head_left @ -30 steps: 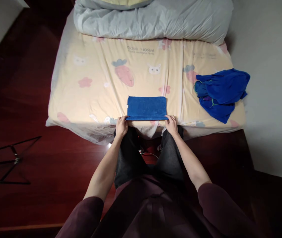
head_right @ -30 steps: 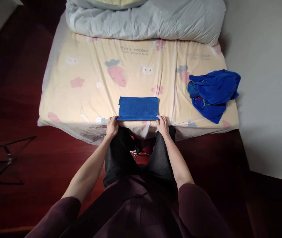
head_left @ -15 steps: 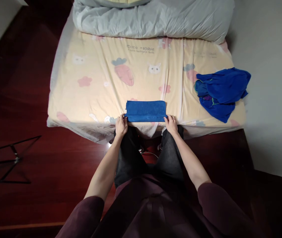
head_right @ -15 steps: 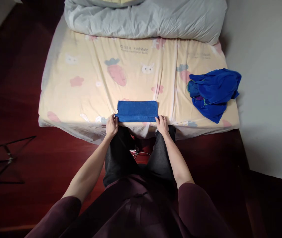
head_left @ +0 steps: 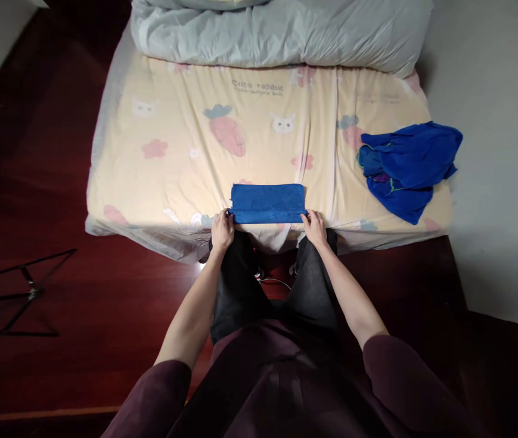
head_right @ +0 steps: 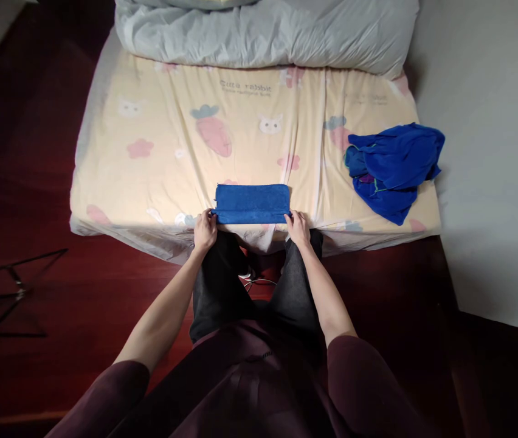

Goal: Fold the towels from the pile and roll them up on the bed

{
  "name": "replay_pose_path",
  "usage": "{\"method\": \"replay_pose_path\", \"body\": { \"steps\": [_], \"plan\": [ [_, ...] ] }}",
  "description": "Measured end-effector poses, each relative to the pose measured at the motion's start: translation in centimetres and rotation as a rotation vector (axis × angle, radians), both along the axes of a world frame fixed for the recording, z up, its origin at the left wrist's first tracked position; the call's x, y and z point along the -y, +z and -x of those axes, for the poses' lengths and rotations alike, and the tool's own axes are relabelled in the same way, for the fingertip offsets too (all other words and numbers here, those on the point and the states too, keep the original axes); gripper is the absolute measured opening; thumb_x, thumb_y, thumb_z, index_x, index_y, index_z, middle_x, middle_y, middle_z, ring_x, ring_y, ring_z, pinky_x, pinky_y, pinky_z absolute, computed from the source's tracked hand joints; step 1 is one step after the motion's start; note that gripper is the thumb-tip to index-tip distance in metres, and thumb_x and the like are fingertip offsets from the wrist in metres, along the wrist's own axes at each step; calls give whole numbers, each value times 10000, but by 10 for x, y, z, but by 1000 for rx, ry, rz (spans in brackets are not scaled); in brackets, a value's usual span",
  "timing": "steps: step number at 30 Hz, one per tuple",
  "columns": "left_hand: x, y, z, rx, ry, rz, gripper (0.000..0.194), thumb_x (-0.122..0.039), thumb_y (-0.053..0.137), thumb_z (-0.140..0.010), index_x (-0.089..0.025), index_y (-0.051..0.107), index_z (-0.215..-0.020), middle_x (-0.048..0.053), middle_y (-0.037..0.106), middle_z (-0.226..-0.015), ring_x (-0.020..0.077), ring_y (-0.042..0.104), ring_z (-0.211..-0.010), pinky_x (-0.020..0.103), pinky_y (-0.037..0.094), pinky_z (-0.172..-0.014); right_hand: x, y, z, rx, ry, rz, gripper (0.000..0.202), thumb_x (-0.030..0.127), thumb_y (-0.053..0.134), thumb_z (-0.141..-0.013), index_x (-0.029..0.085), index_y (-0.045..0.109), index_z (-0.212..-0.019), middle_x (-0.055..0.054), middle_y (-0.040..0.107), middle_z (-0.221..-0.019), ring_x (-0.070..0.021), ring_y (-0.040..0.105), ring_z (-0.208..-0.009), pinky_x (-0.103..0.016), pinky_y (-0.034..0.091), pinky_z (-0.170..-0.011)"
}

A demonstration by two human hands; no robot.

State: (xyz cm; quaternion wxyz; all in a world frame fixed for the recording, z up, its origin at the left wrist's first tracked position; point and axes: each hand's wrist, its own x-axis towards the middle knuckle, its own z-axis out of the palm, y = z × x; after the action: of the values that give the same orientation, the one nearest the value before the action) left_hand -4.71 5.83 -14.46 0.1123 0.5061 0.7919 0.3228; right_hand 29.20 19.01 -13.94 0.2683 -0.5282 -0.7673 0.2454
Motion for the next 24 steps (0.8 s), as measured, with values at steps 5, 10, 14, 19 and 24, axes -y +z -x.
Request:
{"method": "replay_pose_path", "body": {
  "steps": [5, 10, 14, 19, 24],
  "plan": [
    [0, -2, 1, -8, -10, -15, 385, -383, 420, -1075, -172, 592, -1348, 167, 677, -1112, 323, 609, -1121, 466, 494, -1011, -1, -2, 0, -36, -3, 41, 375, 510, 506, -1052, 213, 703, -1166, -113, 730, -1023, -267, 681, -939, -385, 556, -887],
    [0, 0, -1, -52, 3, -55, 367, -347, 467, -1059, -169, 602, -1350, 174, 667, -1182, 317, 603, -1161, 468, 485, -1043, 0, -2, 1, -95, -42, 17, 334, 470, 539, -1037, 214, 673, -1205, -102, 746, -1071, -245, 698, -916, -382, 575, -898],
    [3, 4, -5, -98, -12, -134, 337, -296, 483, -1047, -207, 636, -1335, 165, 633, -1361, 299, 575, -1287, 481, 432, -1137, 2, 4, 1, -94, -45, -132, 279, 393, 553, -1028, 221, 678, -1208, -112, 726, -1161, -261, 692, -1023, -424, 570, -994],
    [6, 7, -7, -102, -240, -170, 387, -251, 428, -1052, -255, 657, -1364, 102, 621, -1493, 262, 524, -1428, 485, 401, -1204, 8, 13, 1, -11, 92, -282, 281, 301, 501, -1056, 238, 754, -1159, -116, 719, -1289, -280, 658, -1219, -468, 510, -1112],
    [1, 9, -7, -113, -380, -104, 493, -405, 514, -1037, -242, 574, -1498, 92, 519, -1612, 273, 407, -1552, 514, 335, -1275, 12, 17, 3, 87, 296, -251, 348, 308, 536, -1047, 245, 713, -1340, -79, 644, -1492, -286, 571, -1405, -519, 437, -1193]
  ]
}}
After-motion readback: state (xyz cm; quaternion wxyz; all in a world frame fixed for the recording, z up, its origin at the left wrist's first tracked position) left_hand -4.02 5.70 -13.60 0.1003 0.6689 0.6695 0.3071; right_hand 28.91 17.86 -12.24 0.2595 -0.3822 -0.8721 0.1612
